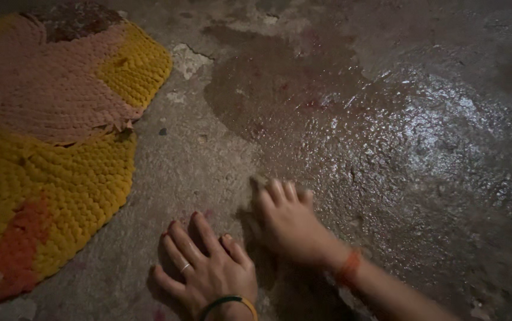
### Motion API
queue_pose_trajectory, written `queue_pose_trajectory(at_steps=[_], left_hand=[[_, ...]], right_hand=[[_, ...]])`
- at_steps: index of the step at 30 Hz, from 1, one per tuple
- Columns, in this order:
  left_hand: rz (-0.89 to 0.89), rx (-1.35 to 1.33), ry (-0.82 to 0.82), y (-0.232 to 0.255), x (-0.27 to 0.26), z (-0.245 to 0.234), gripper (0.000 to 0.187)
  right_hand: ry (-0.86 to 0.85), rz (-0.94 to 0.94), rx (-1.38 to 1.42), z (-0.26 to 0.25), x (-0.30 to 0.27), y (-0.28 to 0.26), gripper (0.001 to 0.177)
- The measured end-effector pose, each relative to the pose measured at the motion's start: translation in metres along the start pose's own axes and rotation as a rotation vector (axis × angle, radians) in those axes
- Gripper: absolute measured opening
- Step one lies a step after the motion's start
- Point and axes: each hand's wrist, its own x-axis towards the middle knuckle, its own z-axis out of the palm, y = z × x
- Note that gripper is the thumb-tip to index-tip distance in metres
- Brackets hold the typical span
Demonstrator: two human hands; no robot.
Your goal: The person scrubs a wet concrete floor by hand, repeatedly dipping a cloth into a metal bucket to wring it out and then rubbing the surface. The person moves the bucket to different locations to continue scrubbing adjacent areas.
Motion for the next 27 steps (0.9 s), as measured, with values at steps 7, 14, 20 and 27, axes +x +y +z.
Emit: queue_pose_trajectory(at_steps=[7,14,20,27], left_hand=[[-0.005,-0.129,0.125,0.001,0.000,0.008,0.071],[0.002,-0.156,0.219,0.000,-0.002,0.011,0.066],[-0.006,-0.121,0.119,0.001,0.000,0.007,0.068],[-0.009,-0.154,0.118,0.001,-0.001,0.009,0.065]], right_hand=[[0.344,-0.152,0.060,0.001,-0.017,-0.007,0.044],[0.402,0.077,0.005,0.029,0.076,0.027,0.043],[0.561,0.055,0.091,0.041,0.172,0.076,0.049],[0.105,0.144,-0.005,0.017,0.127,0.045,0.070]])
